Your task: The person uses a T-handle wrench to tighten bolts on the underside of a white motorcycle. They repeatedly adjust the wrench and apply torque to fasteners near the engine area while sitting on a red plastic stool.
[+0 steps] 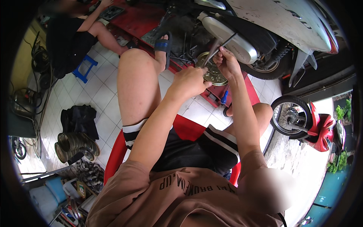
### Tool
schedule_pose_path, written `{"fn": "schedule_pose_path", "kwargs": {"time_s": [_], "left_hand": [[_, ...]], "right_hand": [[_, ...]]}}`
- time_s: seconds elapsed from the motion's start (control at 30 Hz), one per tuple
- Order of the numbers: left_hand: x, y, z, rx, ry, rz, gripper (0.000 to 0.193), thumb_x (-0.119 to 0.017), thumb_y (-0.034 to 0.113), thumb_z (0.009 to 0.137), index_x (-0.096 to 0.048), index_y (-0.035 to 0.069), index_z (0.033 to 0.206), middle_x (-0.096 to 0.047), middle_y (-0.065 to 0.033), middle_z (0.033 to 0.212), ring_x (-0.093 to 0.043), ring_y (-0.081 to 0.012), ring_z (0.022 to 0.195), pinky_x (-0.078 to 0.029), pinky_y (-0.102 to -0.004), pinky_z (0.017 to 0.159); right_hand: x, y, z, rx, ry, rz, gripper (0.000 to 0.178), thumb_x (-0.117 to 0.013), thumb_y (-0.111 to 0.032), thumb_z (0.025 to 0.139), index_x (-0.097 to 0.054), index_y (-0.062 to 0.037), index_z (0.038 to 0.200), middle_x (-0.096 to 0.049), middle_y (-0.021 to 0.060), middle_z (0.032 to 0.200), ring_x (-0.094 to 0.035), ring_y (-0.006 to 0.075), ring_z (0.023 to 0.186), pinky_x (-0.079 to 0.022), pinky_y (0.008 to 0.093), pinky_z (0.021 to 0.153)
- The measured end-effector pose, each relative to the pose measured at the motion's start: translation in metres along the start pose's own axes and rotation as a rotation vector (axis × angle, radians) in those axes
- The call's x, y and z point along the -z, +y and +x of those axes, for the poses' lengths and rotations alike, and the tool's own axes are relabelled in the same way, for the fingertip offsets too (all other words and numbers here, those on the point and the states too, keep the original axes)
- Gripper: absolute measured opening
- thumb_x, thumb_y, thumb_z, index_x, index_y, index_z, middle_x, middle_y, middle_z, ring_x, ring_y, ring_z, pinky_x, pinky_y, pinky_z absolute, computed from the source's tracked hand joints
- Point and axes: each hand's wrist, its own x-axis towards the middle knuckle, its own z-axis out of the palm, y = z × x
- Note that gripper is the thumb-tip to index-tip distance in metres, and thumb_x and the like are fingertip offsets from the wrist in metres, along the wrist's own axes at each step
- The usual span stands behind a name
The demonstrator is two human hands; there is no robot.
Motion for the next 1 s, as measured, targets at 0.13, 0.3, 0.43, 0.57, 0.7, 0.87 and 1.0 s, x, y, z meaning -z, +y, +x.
{"fn": "schedule_pose_path", "kwargs": {"time_s": [0.13,0.3,0.43,0.57,0.7,0.87,1.0], "left_hand": [[0.005,0.008,0.006,0.035,0.173,-0.128,0.068,-0.062,0.031,0.084,-0.034,0.001,0.138,-0.066,-0.0200,0.088,-0.065,-0.0313,0.085,-0.049,-0.0407,0.076],[-0.008,0.008,0.011,-0.221,0.086,-0.314,0.064,-0.061,0.030,0.086,-0.035,0.010,0.140,-0.066,-0.0180,0.080,-0.063,-0.0286,0.069,-0.047,-0.0395,0.067],[-0.019,-0.004,0.015,0.043,0.106,-0.076,0.066,-0.064,0.034,0.083,-0.038,0.002,0.135,-0.066,-0.0195,0.083,-0.063,-0.0343,0.072,-0.049,-0.0392,0.068],[-0.006,0.012,0.012,-0.128,0.329,-0.342,0.068,-0.063,0.031,0.085,-0.034,-0.001,0.138,-0.063,-0.0144,0.076,-0.058,-0.0236,0.061,-0.047,-0.0347,0.062],[0.002,0.014,0.008,-0.271,0.089,-0.351,0.060,-0.063,0.028,0.085,-0.040,0.007,0.137,-0.058,-0.0105,0.065,-0.056,-0.0188,0.058,-0.047,-0.0324,0.061],[-0.009,0.003,0.011,-0.021,0.289,-0.112,0.057,-0.062,0.025,0.086,-0.042,0.008,0.136,-0.062,-0.0147,0.068,-0.064,-0.0261,0.068,-0.049,-0.0357,0.064],[0.003,0.024,0.009,-0.292,0.285,-0.565,0.065,-0.062,0.020,0.085,-0.032,0.010,0.142,-0.063,-0.0126,0.069,-0.063,-0.0253,0.064,-0.047,-0.0322,0.061]], "right_hand": [[-0.001,-0.001,0.001,-0.006,0.018,0.023,0.018,-0.052,-0.014,0.094,-0.052,0.0008,0.103,-0.048,0.0009,0.068,-0.039,0.0096,0.059,-0.035,0.0233,0.056],[-0.009,-0.003,-0.001,0.015,0.067,0.004,0.017,-0.052,-0.014,0.093,-0.052,0.0004,0.102,-0.046,-0.0008,0.066,-0.040,0.0088,0.059,-0.034,0.0237,0.056],[-0.009,-0.007,-0.001,0.035,0.005,0.032,0.017,-0.052,-0.014,0.093,-0.052,0.0000,0.103,-0.045,-0.0011,0.066,-0.039,0.0086,0.059,-0.033,0.0230,0.055],[-0.009,-0.009,-0.004,0.038,-0.005,0.032,0.018,-0.051,-0.013,0.093,-0.051,0.0006,0.104,-0.044,-0.0008,0.066,-0.038,0.0091,0.059,-0.032,0.0230,0.055],[-0.011,-0.013,-0.007,0.047,0.042,0.022,0.017,-0.049,-0.013,0.094,-0.050,0.0011,0.103,-0.044,0.0004,0.067,-0.038,0.0092,0.059,-0.033,0.0230,0.055],[-0.006,-0.015,-0.002,0.067,-0.030,0.054,0.016,-0.049,-0.014,0.095,-0.050,0.0009,0.102,-0.044,0.0001,0.067,-0.038,0.0092,0.059,-0.033,0.0225,0.055],[-0.004,-0.014,0.000,0.054,0.023,0.040,0.018,-0.051,-0.017,0.095,-0.050,0.0001,0.103,-0.044,-0.0002,0.067,-0.038,0.0091,0.060,-0.033,0.0225,0.054]]}}
